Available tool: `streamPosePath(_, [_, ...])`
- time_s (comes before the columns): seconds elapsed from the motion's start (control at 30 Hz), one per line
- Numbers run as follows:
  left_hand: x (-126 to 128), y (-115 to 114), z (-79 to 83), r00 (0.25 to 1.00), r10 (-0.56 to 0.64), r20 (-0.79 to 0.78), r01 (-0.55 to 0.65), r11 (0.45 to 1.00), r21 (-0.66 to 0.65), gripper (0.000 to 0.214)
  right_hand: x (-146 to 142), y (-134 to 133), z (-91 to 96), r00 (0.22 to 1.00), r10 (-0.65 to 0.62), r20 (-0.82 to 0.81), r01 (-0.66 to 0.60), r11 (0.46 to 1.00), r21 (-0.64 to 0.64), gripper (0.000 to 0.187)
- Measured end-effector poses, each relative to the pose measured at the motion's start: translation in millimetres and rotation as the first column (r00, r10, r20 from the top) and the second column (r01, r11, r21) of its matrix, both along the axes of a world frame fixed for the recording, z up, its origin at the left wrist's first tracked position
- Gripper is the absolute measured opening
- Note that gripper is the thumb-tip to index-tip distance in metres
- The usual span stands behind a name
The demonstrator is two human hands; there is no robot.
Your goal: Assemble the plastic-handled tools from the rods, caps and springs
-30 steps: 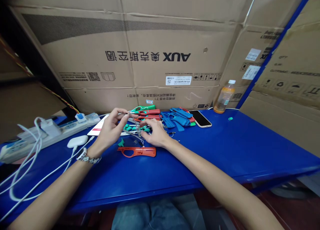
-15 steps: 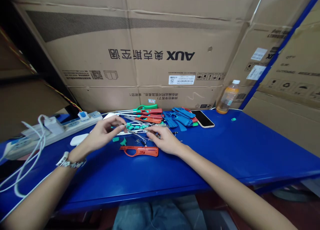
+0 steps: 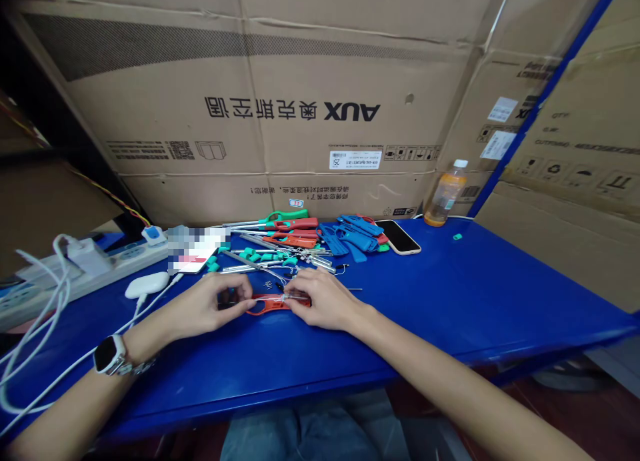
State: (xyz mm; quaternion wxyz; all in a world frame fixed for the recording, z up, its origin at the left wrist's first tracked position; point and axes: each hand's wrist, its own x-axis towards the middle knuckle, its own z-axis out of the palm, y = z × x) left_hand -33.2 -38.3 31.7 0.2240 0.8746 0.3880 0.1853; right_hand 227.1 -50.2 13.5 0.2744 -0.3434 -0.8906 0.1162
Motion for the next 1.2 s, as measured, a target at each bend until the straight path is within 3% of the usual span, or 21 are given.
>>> streamPosePath(0.2, [6.0, -2.0, -3.0, 0.999, -0.042, 0.032, 0.043, 0.998, -0.054, 0.023, 0.0, 1.9, -0.2, 0.999, 0.006, 0.042, -0.007, 1.000, 0.021, 0.016])
streamPosePath(0.47, [10.9, -0.8, -4.8, 0.990, -0.142, 0.021, 0.141, 0.989, 0.043, 0.014, 0.2, 5.1, -3.0, 0.998, -0.008, 0.066, 0.006, 1.000, 0.030, 0.015])
streamPosePath(0.77, [10.8, -3.1, -2.5, 0.985, -0.172, 0.031, 0.171, 0.985, 0.025, 0.016, -1.4, 1.3, -2.9, 0.996, -0.037, 0.082, 0.036, 0.999, 0.010, 0.017])
streamPosePath(1.0, [4.6, 0.9, 1.6, 0.995, -0.064, 0.078, 0.060, 0.997, 0.051, 0.020, 3.5, -5.8, -0.5, 0.994, -0.023, 0.110, 0.023, 1.000, -0.001, 0.023])
streamPosePath(1.2, [5.1, 2.4, -0.4, 0.991, -0.109, 0.073, 0.108, 0.994, 0.018, 0.020, 5.2, -7.9, 2.1, 0.992, -0.015, 0.123, 0.014, 1.000, 0.006, 0.025])
